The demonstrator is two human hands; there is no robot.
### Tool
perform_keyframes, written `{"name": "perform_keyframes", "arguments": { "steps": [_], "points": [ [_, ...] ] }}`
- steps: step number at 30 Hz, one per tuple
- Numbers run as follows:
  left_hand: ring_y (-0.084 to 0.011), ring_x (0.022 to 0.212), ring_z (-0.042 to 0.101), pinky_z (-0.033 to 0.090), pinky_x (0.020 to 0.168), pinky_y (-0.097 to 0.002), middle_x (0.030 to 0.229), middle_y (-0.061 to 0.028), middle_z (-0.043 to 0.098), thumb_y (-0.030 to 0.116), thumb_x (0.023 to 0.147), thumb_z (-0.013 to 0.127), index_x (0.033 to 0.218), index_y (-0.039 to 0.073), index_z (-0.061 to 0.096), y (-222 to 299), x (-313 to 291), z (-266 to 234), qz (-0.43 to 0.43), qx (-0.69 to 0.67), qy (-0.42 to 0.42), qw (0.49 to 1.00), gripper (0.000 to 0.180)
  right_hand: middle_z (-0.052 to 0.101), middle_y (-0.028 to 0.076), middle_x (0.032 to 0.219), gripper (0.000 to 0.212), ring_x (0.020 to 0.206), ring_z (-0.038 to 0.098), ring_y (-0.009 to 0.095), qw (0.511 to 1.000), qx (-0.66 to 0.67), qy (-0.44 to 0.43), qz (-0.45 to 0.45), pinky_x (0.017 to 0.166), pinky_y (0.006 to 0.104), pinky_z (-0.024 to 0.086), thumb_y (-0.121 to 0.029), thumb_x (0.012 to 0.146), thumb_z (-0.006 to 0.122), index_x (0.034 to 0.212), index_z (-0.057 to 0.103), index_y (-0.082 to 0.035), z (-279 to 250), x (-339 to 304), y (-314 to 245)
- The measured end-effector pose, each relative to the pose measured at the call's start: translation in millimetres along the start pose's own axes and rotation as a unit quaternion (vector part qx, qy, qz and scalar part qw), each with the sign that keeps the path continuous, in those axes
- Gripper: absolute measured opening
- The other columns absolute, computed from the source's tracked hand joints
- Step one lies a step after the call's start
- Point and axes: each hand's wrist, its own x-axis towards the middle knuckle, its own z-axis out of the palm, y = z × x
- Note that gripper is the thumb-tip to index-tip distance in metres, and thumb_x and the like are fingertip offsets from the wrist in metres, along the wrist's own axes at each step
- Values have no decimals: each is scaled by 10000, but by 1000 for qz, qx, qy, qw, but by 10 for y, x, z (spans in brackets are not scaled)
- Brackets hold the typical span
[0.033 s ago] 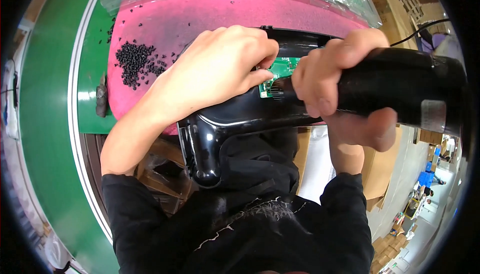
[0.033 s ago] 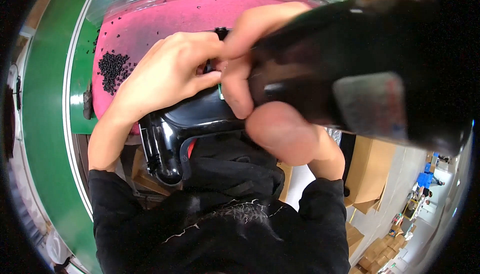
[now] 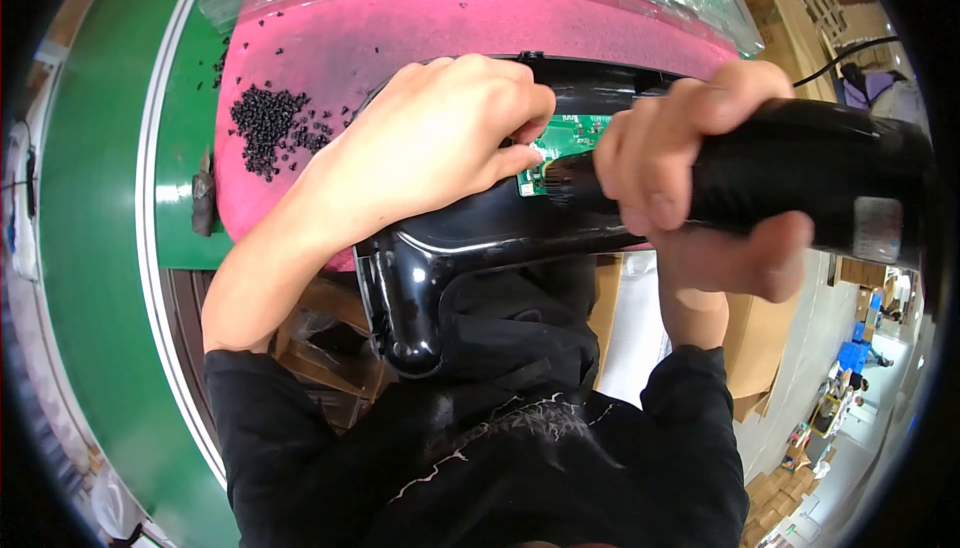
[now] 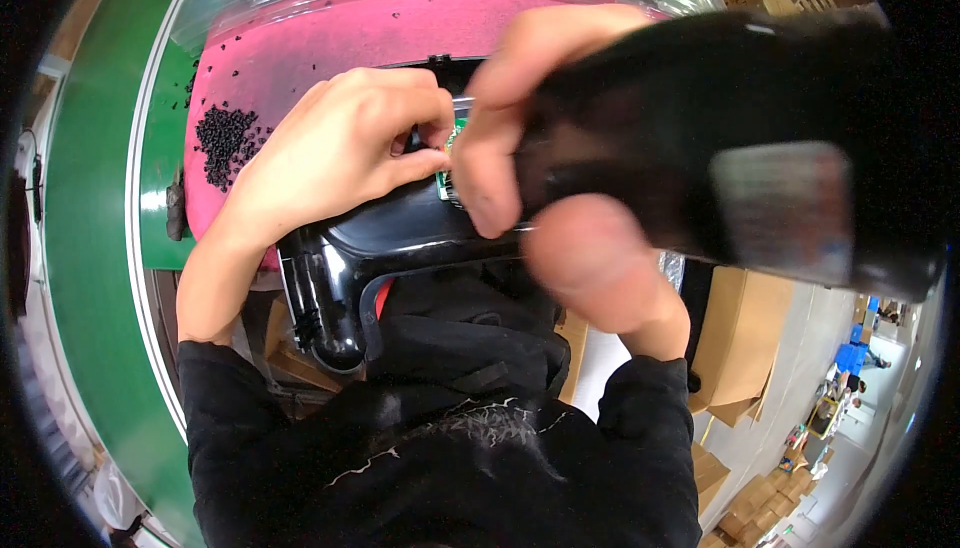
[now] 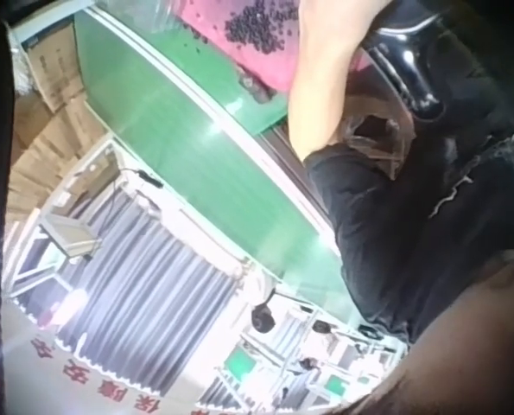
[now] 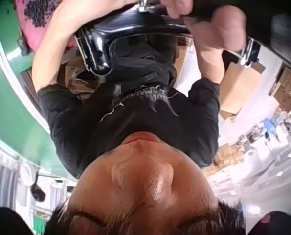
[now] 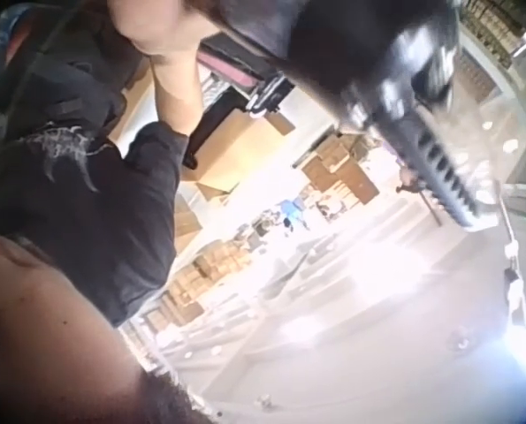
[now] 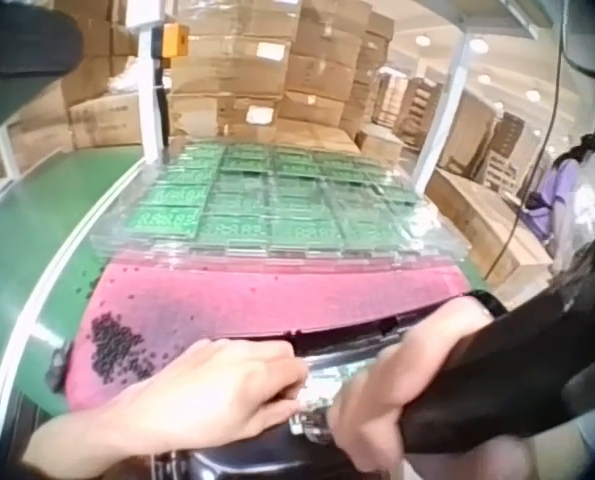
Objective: Assembling circuit boards into plastic product housings using an electric screwdriver.
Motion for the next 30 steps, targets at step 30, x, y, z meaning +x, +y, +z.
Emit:
{"name": "perform_keyframes", "arguments": {
  "steps": [30],
  "points": [
    [-206, 772, 583, 498, 688, -311, 1053, -90, 638, 113, 718, 804, 1094, 15, 621, 61, 87, 47, -6, -53, -23, 998, 429, 506, -4, 657, 601, 503, 475, 109, 991, 77, 16, -110, 535, 285, 397, -581, 896, 530, 1139, 528, -31, -761, -18, 187]
  ]
}}
